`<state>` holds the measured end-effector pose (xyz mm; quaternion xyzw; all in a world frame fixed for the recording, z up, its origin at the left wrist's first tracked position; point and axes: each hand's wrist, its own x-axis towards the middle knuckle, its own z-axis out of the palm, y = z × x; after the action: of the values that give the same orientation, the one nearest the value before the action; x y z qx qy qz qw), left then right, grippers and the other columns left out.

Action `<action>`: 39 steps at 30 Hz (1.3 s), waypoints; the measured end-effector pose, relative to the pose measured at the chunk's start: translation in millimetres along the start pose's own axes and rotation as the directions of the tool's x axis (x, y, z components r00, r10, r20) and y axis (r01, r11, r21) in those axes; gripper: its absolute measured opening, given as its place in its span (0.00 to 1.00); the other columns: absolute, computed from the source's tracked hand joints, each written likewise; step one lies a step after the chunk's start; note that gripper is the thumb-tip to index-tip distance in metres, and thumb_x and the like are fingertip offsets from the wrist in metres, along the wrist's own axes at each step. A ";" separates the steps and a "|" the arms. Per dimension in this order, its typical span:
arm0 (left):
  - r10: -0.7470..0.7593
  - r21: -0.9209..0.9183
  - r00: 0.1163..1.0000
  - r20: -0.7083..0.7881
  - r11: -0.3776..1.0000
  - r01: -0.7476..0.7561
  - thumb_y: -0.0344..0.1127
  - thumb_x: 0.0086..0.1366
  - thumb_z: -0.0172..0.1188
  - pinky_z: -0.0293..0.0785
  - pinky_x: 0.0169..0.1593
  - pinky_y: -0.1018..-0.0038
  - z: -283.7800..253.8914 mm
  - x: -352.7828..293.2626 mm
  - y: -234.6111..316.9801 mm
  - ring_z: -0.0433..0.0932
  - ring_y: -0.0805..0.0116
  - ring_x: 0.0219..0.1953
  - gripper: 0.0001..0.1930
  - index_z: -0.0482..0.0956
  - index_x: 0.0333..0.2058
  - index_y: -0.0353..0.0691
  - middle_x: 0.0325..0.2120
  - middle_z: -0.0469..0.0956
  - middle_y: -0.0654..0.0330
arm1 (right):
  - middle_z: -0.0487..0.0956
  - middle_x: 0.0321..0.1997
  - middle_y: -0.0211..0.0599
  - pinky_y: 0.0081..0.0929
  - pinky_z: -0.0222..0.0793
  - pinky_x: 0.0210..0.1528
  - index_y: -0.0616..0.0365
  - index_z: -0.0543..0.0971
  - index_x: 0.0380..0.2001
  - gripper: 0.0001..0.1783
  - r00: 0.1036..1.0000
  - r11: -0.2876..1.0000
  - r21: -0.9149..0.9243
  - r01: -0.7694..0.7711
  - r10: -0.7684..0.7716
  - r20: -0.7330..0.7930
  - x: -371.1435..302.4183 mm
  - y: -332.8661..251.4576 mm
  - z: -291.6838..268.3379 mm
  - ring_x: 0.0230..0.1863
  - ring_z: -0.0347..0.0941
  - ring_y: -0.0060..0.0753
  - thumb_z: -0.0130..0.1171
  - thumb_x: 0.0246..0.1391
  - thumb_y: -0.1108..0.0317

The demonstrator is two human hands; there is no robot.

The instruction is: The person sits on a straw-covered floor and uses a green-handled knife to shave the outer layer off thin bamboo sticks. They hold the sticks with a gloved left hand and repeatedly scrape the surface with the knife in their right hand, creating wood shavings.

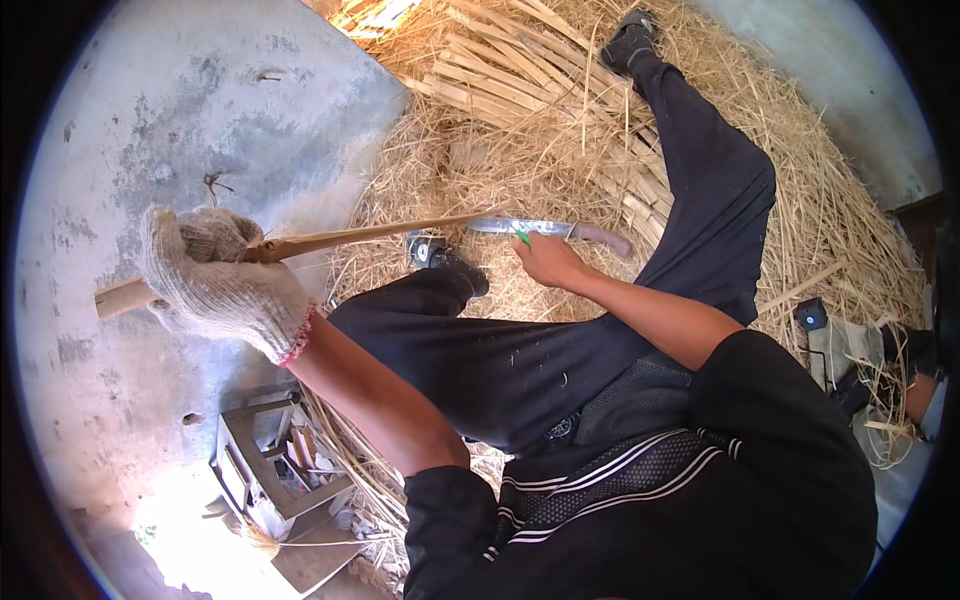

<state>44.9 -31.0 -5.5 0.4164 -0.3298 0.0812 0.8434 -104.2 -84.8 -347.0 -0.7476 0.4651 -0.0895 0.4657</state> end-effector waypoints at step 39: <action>0.411 -0.068 0.571 0.710 0.848 -0.526 0.31 0.49 0.59 0.63 0.21 0.71 -60.5 -100.3 60.6 0.60 0.71 0.13 0.14 0.61 0.13 0.49 0.10 0.68 0.67 | 0.67 0.12 0.47 0.42 0.62 0.17 0.61 0.69 0.32 0.16 0.755 0.735 0.175 0.655 -0.649 -0.098 -156.5 -126.3 -90.0 0.13 0.68 0.53 0.48 0.67 0.59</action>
<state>-27.7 67.4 -55.2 0.3747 -0.7156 0.1623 0.5667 -164.3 -1.2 -152.2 -0.8111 0.1697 -0.3041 0.4699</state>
